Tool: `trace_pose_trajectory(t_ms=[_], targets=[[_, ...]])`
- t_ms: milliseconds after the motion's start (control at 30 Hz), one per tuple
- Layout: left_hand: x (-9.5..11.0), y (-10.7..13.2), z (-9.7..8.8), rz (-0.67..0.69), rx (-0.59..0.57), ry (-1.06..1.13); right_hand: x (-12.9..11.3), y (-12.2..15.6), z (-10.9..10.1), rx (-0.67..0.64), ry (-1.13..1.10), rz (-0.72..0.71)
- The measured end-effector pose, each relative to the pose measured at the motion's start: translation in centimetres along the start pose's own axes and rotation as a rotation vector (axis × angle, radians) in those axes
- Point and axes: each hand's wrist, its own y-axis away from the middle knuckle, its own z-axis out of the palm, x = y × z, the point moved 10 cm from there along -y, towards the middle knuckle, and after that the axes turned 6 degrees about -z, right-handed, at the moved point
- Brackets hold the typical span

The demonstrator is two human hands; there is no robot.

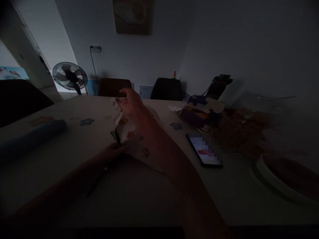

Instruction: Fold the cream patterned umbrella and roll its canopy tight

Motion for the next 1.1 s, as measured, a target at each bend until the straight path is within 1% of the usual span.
trace_pose_trajectory(t_ms=[67,100,200,267,300,333,433,467,500,533,567,633,667,733,800,867,933,1000,1100], targets=[[0.2,0.1,0.4,0.009,-0.023,-0.025,1.5,-0.1,0.8,0.033,-0.062,0.151],[0.1,0.2,0.5,-0.014,-0.022,-0.030,1.9,-0.1,1.2,0.043,-0.075,0.177],[-0.6,0.5,0.5,-0.111,0.012,0.015,1.6,-0.1,1.6,0.037,-0.037,0.090],[-1.1,0.6,0.6,-0.159,0.013,0.085,0.3,0.0,0.7,0.008,0.035,-0.026],[-1.3,0.6,0.8,-0.177,-0.001,0.127,-0.9,0.2,-0.2,-0.005,0.089,-0.106],[-1.6,0.5,1.1,-0.195,-0.022,0.173,-2.3,0.4,-1.6,0.009,0.153,-0.203],[-2.0,0.5,1.7,-0.235,-0.080,0.296,-7.7,1.8,-7.6,0.180,0.466,-0.523],[-2.1,0.5,1.8,-0.251,-0.080,0.316,-9.2,2.5,-9.6,0.246,0.585,-0.596],[-2.1,0.6,1.8,-0.269,-0.075,0.319,-10.1,3.0,-11.5,0.305,0.697,-0.626],[-2.1,0.7,1.7,-0.282,-0.063,0.308,-10.6,3.4,-13.2,0.351,0.808,-0.612],[-2.1,0.9,1.6,-0.291,-0.050,0.286,-10.4,3.4,-14.5,0.348,0.912,-0.551],[-1.9,1.3,1.5,-0.302,-0.033,0.226,-8.8,3.4,-15.9,0.256,1.028,-0.382],[-1.8,1.4,1.5,-0.301,-0.033,0.200,-7.9,3.4,-16.2,0.206,1.052,-0.313],[-1.6,1.7,1.6,-0.300,-0.051,0.178,-6.2,3.6,-16.0,0.128,1.080,-0.211],[-1.5,1.9,1.8,-0.296,-0.073,0.197,-5.1,3.6,-15.3,0.086,1.138,-0.180],[-1.5,1.9,1.9,-0.292,-0.093,0.232,-4.9,3.4,-14.4,0.093,1.214,-0.228],[-1.7,1.9,1.9,-0.293,-0.100,0.231,-5.1,3.1,-13.9,0.131,1.257,-0.314],[-1.7,1.6,1.8,-0.272,-0.095,0.199,-4.9,2.6,-14.0,0.154,1.267,-0.350],[-1.3,1.1,1.3,-0.191,-0.046,0.101,-4.7,2.1,-14.3,0.160,1.314,-0.377]])
